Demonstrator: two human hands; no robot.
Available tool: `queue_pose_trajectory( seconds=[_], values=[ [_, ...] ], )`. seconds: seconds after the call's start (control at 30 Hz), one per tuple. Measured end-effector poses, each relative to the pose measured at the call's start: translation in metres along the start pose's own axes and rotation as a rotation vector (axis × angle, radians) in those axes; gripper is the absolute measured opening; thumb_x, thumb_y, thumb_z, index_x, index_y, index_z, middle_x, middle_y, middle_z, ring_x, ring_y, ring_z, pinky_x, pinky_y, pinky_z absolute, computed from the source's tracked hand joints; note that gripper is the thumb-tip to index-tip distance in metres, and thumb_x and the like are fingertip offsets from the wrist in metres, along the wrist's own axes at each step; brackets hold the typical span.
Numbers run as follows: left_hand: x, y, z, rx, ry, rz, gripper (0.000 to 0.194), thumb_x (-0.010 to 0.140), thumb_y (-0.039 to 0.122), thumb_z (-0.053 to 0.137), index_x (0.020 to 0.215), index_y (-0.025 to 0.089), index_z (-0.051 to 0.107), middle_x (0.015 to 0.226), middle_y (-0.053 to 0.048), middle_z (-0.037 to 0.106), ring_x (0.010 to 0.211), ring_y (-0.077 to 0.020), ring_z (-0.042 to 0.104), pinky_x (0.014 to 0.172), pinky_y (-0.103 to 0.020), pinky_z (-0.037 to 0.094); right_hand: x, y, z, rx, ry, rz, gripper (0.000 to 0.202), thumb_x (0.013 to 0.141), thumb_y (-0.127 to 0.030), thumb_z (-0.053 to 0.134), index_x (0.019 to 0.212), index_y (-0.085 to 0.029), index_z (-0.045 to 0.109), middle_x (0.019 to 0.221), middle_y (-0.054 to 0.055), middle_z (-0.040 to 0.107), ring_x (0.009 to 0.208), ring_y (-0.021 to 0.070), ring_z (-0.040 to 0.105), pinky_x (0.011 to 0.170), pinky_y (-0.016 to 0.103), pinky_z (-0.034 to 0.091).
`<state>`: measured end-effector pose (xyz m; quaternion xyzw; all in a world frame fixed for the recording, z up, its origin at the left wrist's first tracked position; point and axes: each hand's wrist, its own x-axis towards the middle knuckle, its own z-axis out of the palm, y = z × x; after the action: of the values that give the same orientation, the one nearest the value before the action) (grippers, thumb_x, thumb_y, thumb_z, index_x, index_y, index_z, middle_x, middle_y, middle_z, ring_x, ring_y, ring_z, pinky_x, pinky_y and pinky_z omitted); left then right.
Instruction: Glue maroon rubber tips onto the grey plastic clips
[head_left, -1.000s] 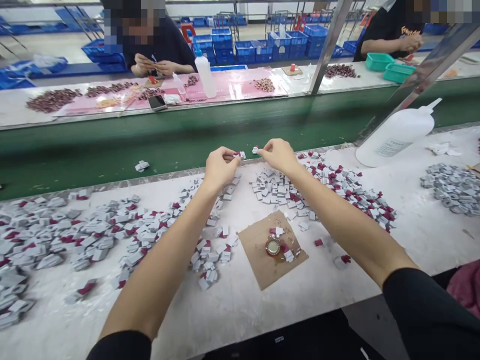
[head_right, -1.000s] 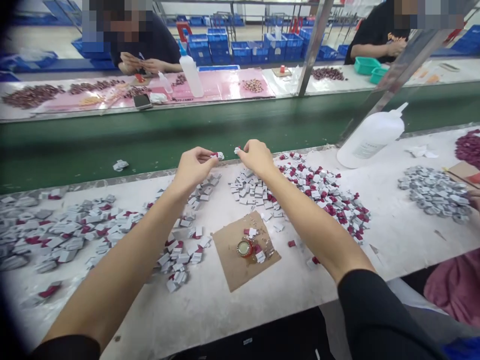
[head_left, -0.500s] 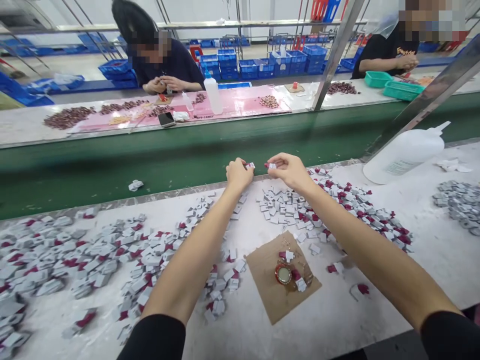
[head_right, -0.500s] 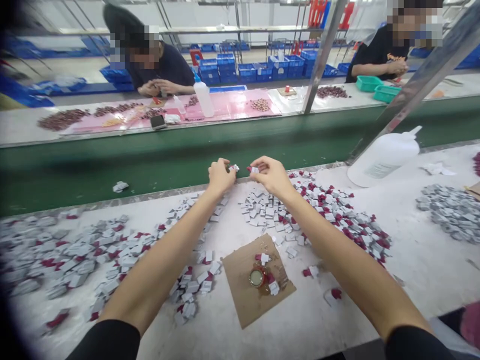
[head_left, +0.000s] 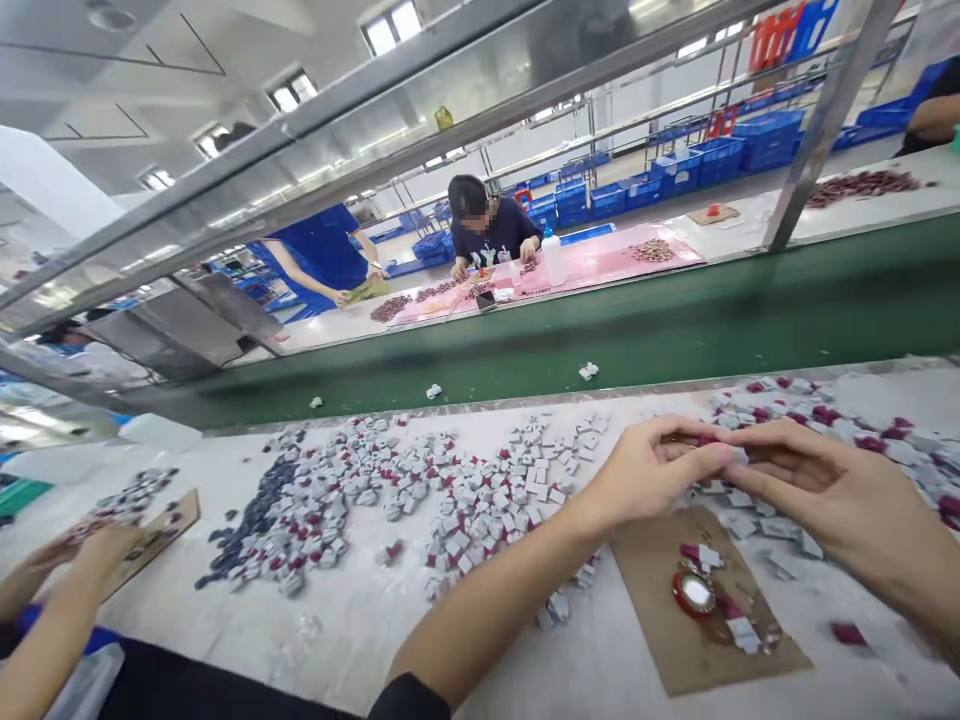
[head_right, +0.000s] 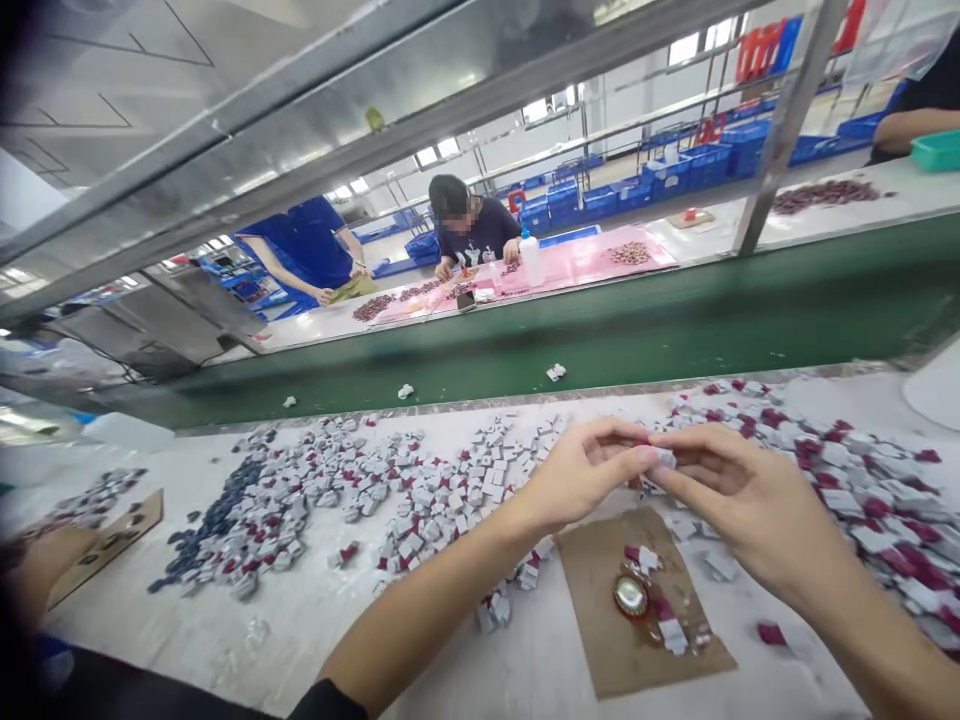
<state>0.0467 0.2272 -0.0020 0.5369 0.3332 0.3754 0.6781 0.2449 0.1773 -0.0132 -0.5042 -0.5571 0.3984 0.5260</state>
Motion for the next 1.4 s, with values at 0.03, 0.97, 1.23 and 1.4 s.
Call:
queue_pose_trajectory(
  seconds=[0.03,0.97,1.23,1.4],
  values=[
    [-0.006,-0.001,0.002,-0.036,-0.013,-0.014,0.055,0.069,0.056,0.105,0.102,0.018,0.081,0.094,-0.009,0.081,0.084,-0.0228,0.075,0.087,-0.039,0.061,-0.006,-0.004,-0.001,-0.01,0.002,0.012,0.039,0.079,-0.061,0.098,0.102,-0.031,0.091,0.101,0.01,0.088,0.087,0.0329,0.088,0.074,0.037,0.077],
    [-0.031,-0.018,-0.068,1.621,0.221,-0.001,0.012,0.102,0.012,0.064,0.108,0.02,0.071,0.121,-0.018,0.077,0.126,-0.0425,0.06,0.11,-0.057,0.048,-0.104,-0.008,0.005,-0.273,-0.084,0.033,0.011,0.105,-0.034,0.077,0.103,-0.029,0.087,0.107,0.008,0.086,0.101,0.0291,0.082,0.08,0.039,0.067],
    [-0.038,-0.018,-0.051,0.694,0.197,-0.122,0.007,0.103,0.024,0.067,0.104,0.02,0.072,0.099,-0.008,0.08,0.091,-0.0244,0.074,0.088,-0.04,0.059,-0.107,-0.004,0.015,-0.274,-0.11,0.045,0.01,0.104,-0.026,0.076,0.105,-0.028,0.086,0.108,0.007,0.086,0.101,0.027,0.082,0.08,0.038,0.068],
    [-0.046,-0.02,-0.03,0.201,0.177,-0.281,0.008,0.093,0.017,0.08,0.099,0.018,0.074,0.084,-0.003,0.078,0.077,-0.0163,0.072,0.079,-0.031,0.058,-0.108,-0.005,0.017,-0.303,-0.133,0.005,0.012,0.106,-0.027,0.073,0.104,-0.027,0.085,0.106,0.007,0.086,0.098,0.0267,0.083,0.078,0.038,0.068]
  ],
)
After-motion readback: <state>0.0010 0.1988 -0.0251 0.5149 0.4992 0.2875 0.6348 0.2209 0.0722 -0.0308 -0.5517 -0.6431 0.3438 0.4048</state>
